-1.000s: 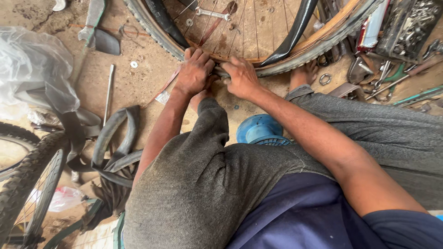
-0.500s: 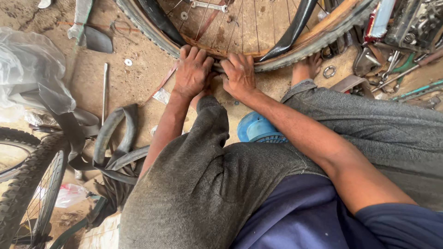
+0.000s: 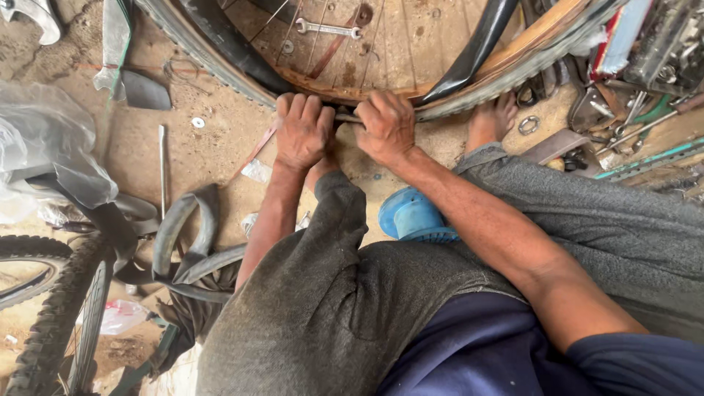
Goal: The person is repairing a bicycle wheel by removing the tire from the rim, inspecting the inner tube, and reassembling the wheel. They use their hands to manipulate the tire and tube, and a wrench to adjust the hub.
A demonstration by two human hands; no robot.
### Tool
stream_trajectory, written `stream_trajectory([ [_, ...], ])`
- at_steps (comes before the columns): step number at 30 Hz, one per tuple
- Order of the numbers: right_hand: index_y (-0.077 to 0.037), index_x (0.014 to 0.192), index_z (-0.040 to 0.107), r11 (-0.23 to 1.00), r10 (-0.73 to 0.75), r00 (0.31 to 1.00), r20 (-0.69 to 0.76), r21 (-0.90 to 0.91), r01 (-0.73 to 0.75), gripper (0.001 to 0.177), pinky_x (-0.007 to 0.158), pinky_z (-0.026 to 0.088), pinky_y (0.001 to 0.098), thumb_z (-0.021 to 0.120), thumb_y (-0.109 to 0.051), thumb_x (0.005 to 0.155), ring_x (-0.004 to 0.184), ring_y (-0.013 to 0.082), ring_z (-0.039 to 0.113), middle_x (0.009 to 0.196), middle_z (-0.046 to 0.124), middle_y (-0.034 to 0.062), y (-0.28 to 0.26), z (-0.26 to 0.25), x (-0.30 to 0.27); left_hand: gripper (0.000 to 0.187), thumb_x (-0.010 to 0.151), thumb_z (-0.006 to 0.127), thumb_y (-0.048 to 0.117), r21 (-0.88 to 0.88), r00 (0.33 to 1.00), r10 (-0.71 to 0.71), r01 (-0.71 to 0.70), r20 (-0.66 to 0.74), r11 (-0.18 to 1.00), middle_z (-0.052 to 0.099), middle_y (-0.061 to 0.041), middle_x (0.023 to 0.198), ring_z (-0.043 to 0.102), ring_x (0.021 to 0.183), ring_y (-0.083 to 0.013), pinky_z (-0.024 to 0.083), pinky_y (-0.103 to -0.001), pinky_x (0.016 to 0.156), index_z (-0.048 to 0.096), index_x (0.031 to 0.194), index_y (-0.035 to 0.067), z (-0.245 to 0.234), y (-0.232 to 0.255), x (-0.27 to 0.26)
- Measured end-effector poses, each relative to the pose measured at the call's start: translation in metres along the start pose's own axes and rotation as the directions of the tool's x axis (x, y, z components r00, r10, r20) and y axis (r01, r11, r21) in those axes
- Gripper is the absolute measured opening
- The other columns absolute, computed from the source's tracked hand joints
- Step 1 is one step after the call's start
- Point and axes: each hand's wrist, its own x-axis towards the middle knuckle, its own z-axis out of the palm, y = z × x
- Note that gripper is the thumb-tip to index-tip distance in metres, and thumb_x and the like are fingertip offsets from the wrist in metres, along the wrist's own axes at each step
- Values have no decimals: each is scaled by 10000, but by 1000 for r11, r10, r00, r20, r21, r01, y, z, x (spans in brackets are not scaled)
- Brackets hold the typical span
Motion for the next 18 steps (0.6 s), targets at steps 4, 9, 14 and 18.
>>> stream_trajectory([
  [4, -85, 839, 596, 1000, -4, 1000, -4, -15, 4, 267, 680, 371, 475, 801, -115, 670, 824, 308, 533, 875, 505, 104, 3, -1, 12, 178, 832, 726, 154, 18, 1000, -21, 21, -16, 1000, 583, -123, 1056, 575, 1050, -322, 424, -499, 994, 629, 952, 65, -3, 3, 14],
  [9, -86, 821, 580, 999, 13, 1000, 15, -39, -12, 285, 721, 375, 473, 779, -78, 618, 860, 319, 531, 885, 506, 104, 3, 6, 4, 212, 930, 647, 159, 107, 973, -134, 115, 186, 988, 612, -179, 1345, 547, 1288, -358, 334, -584, 1151, 611, 1098, 36, 5, 11, 12],
  [14, -94, 870, 575, 1000, 0, 1000, -14, -15, 0, 319, 771, 376, 474, 826, -109, 674, 923, 315, 530, 944, 518, 95, 2, -1, 10, 200, 944, 624, 180, 64, 981, -47, 35, 187, 997, 617, -200, 1326, 541, 1299, -381, 331, -592, 1121, 596, 1085, 41, 14, 0, 15],
  [18, -103, 1006, 601, 999, 44, 996, 71, -22, -42, 415, 837, 387, 498, 871, -168, 698, 1006, 328, 513, 1024, 527, 114, -2, -10, 11, 139, 925, 640, 176, 46, 978, 1, -11, 208, 999, 635, -193, 1258, 568, 1236, -365, 353, -564, 1091, 610, 1001, 64, 8, -1, 13],
])
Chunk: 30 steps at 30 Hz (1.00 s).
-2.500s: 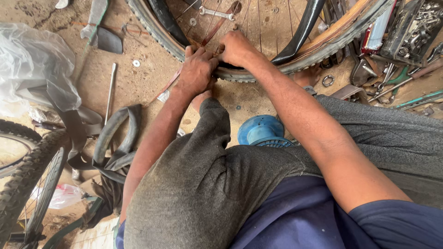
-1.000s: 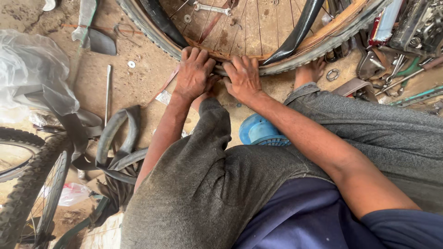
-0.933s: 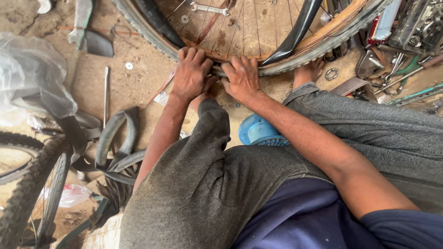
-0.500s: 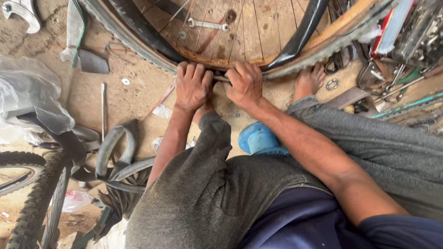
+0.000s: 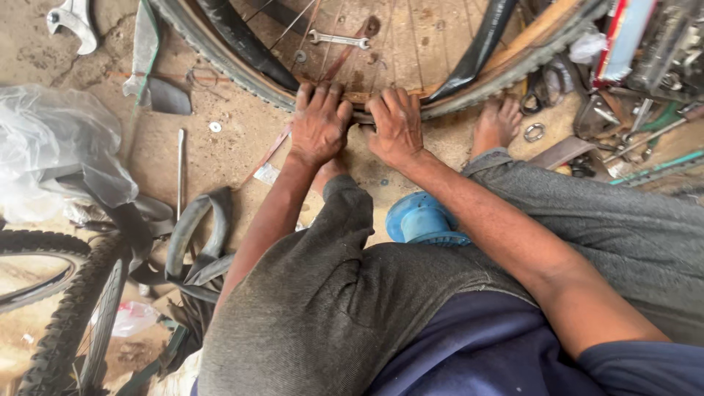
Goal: The person is repairing a bicycle wheel by removing the tire from the rim, inspecting the inner tube, and reassembling the wheel. They use their hands to manipulate the tire and tube, and a wrench to adjust the hub.
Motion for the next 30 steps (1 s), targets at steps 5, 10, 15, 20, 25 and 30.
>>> stream_trajectory([
  [5, -94, 1139, 567, 986, 28, 996, 80, -165, -15, 591, 933, 388, 541, 910, -263, 688, 1115, 311, 500, 1123, 543, 146, 10, 6, 3, 247, 880, 678, 204, -9, 999, -7, 7, -34, 1000, 641, -195, 1221, 573, 1127, -352, 359, -529, 1060, 657, 1076, 55, -2, 3, 8],
  [10, -74, 1159, 554, 978, 77, 981, 178, -204, -40, 608, 932, 381, 553, 901, -232, 685, 1136, 296, 507, 1177, 565, 144, 11, 18, 6, 225, 859, 734, 157, 67, 997, 8, -13, 71, 998, 657, -179, 1154, 583, 1103, -324, 365, -480, 1045, 643, 1029, 41, -12, 1, 10],
  [15, 9, 1314, 555, 981, 27, 978, 205, -194, 13, 789, 914, 384, 551, 881, -178, 621, 1105, 297, 510, 1216, 585, 176, 19, 19, 2, 505, 728, 761, 242, -73, 973, -74, 92, 216, 993, 647, -201, 1011, 577, 1025, -355, 363, -499, 904, 566, 1112, -21, -12, 2, 15],
  [20, -43, 1200, 594, 986, 12, 990, 143, -165, 12, 657, 879, 380, 558, 879, -147, 618, 1105, 337, 500, 1134, 605, 156, 18, 19, 8, 313, 867, 692, 170, 48, 995, 15, -20, 102, 999, 629, -150, 1035, 570, 1024, -324, 351, -535, 980, 540, 1122, 72, -8, -4, 10],
  [25, -72, 1193, 594, 996, 13, 994, 109, -90, -4, 562, 930, 392, 536, 874, -123, 708, 1138, 300, 498, 1183, 603, 115, 17, 23, 0, 303, 933, 662, 178, 50, 1000, 14, -14, -4, 999, 611, -178, 1199, 557, 1152, -351, 323, -570, 1099, 542, 1187, 65, 6, 0, -10],
  [30, -79, 1159, 604, 992, -43, 996, 73, -115, 51, 600, 921, 385, 598, 910, -175, 651, 1133, 356, 498, 1156, 592, 118, 17, 13, -2, 394, 885, 670, 154, -88, 983, -13, -3, -182, 996, 598, -183, 1332, 528, 1294, -381, 299, -584, 1158, 562, 1245, 35, 8, 6, -16],
])
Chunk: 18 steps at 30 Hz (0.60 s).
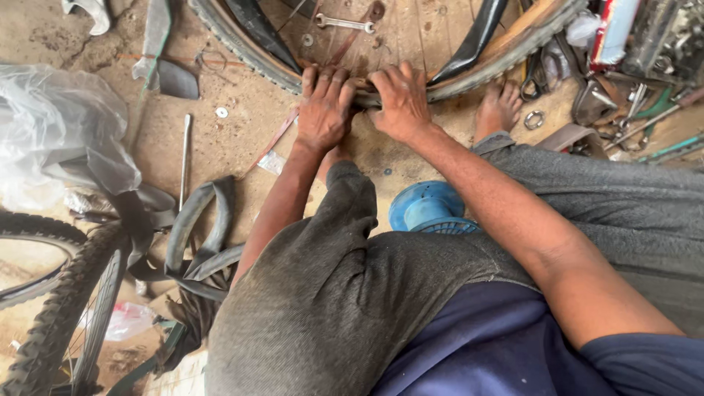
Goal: The person is repairing a bicycle wheel by removing the tire from the rim, inspecting the inner tube, and reassembling the wheel. They use their hands to manipulate the tire and tube, and a wrench to adjust the hub.
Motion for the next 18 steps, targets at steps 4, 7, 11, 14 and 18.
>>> stream_trajectory([
  [4, -72, 1194, 602, 999, -38, 997, -66, 35, 40, 555, 958, 398, 583, 890, -161, 728, 1160, 359, 494, 1207, 538, 150, -8, -3, -12, 334, 894, 677, 136, 92, 996, 50, -43, -76, 995, 593, -182, 1285, 529, 1229, -385, 328, -584, 1152, 567, 1186, 17, 0, 2, -11],
  [7, -87, 1102, 602, 999, -40, 998, -49, 29, 41, 471, 957, 377, 593, 886, -154, 733, 1165, 350, 496, 1202, 529, 136, -10, -1, -13, 260, 901, 673, 131, 112, 993, 70, -60, -94, 992, 583, -162, 1167, 540, 1136, -368, 366, -566, 1112, 579, 1125, 37, 4, -1, -11],
  [11, -107, 1089, 643, 998, -68, 994, -80, -24, 66, 484, 968, 347, 604, 898, -144, 679, 1158, 367, 476, 1193, 515, 139, -7, 2, -14, 196, 900, 673, 140, 114, 996, 73, -67, -54, 991, 544, -143, 1023, 527, 1010, -355, 398, -549, 1065, 591, 1057, 55, 8, -2, -9],
  [14, -103, 1038, 644, 999, -49, 997, -62, -7, 48, 435, 1008, 342, 594, 885, -131, 678, 1170, 354, 468, 1218, 505, 148, -12, 6, -16, 221, 897, 664, 134, 67, 996, 59, -55, -68, 996, 544, -114, 1028, 523, 1004, -328, 397, -518, 1057, 617, 1105, 79, 2, 1, -15],
  [18, -88, 1009, 636, 999, -24, 994, -102, 41, 28, 380, 1020, 333, 595, 869, -122, 711, 1184, 356, 464, 1219, 487, 163, -18, 6, -12, 197, 859, 683, 148, -20, 997, 29, -31, -66, 999, 536, -97, 982, 525, 974, -324, 400, -503, 1012, 620, 1042, 114, -2, 1, -10],
])
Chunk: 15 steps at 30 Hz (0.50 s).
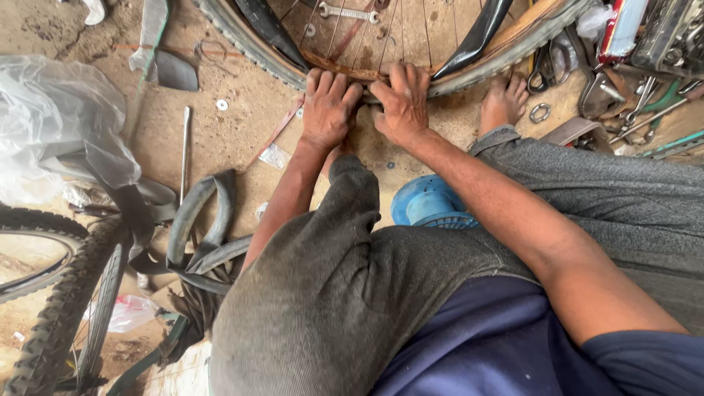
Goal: The person is repairing a bicycle wheel by removing the tire from the rim, inspecting the inner tube, and reassembling the wheel. They use their hands to manipulate the tire and tube, and a wrench to adjust the hub.
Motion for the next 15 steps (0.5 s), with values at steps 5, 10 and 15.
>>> stream_trajectory([
  [5, -99, 983, 613, 999, -17, 999, -28, -28, 16, 384, 990, 328, 595, 859, -104, 688, 1155, 393, 451, 1182, 475, 181, -5, -1, -3, 196, 839, 695, 193, 31, 999, 17, -16, -44, 999, 534, -109, 965, 521, 955, -332, 393, -522, 994, 614, 996, 109, 5, 1, 1],
  [10, -90, 989, 597, 1000, -5, 1000, -22, -20, 4, 397, 974, 336, 580, 841, -98, 676, 1135, 395, 457, 1140, 467, 174, -1, -2, 4, 170, 868, 702, 187, 129, 999, -29, 31, -19, 991, 542, -133, 1023, 532, 1016, -345, 383, -534, 1051, 602, 982, 110, 2, 4, 11],
  [15, -84, 1042, 581, 999, 30, 999, -34, -42, -32, 381, 1032, 357, 565, 827, -107, 752, 1206, 347, 464, 1244, 476, 139, -5, 3, -8, 364, 905, 690, 176, 110, 982, -97, 80, 165, 991, 564, -157, 1148, 547, 1143, -354, 326, -550, 1137, 576, 1216, 25, 8, 4, 17],
])
